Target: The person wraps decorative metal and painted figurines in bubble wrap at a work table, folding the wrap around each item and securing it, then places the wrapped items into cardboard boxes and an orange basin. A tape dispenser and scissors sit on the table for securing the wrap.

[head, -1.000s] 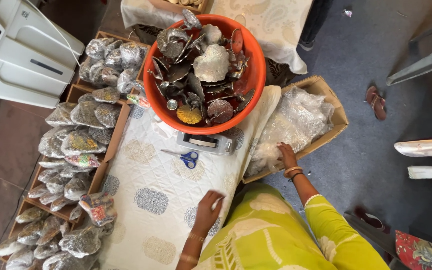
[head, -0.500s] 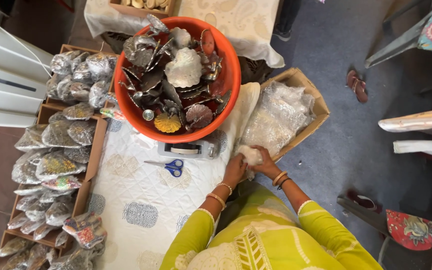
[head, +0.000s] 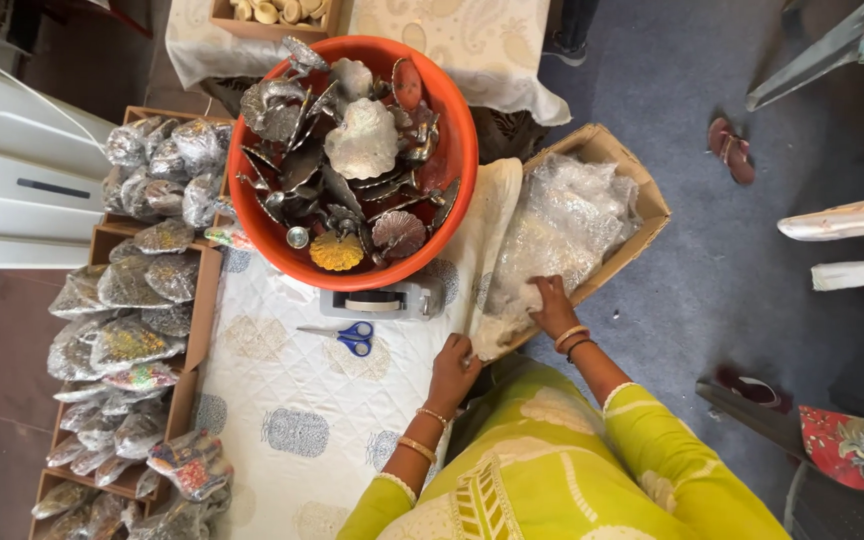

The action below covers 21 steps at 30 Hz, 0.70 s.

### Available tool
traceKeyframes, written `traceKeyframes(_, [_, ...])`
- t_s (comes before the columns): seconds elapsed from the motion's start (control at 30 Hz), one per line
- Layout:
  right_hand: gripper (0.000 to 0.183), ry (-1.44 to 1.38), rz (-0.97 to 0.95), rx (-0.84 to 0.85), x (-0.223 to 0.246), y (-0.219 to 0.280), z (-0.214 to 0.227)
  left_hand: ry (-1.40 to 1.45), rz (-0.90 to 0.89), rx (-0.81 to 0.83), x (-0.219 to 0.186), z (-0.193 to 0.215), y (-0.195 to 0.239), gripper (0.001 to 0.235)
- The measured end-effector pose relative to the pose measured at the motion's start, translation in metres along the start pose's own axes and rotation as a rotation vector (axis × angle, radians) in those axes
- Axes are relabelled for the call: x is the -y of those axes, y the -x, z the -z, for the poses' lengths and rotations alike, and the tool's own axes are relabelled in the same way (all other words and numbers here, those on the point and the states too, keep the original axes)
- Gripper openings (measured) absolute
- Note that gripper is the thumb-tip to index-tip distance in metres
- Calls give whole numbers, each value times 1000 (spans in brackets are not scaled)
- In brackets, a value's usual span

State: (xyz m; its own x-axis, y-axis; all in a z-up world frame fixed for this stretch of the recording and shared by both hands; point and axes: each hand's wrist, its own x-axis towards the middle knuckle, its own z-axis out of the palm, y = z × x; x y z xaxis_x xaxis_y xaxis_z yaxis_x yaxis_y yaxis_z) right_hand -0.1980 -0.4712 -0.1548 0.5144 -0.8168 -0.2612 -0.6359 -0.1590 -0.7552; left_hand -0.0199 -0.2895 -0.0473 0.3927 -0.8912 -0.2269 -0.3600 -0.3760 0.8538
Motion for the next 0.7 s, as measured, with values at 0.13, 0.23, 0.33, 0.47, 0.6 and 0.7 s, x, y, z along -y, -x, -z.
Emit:
traceKeyframes(0.13, [83,100,242,352,58,8,6,99,30,6,15,-2,-3,24])
traceKeyframes(0.23, [87,252,226,403,105,22,7,223,169,66,19,-5,-10,25])
traceKeyframes(0.33, [78,296,134,277,71,16,-23,905,288,-17,75,-21,-12,28])
traceKeyframes(0.47, [42,235,117,228,3,-3,-39,995,330,-155,28,31,-4,23])
traceKeyframes(0.6, [42,70,52,198,8,-7,-31,1054,296,-182,49,39,2,26])
traceKeyframes(0.7, [59,-10,122,253,32,9,-25,1114,294,-186,51,39,6,28])
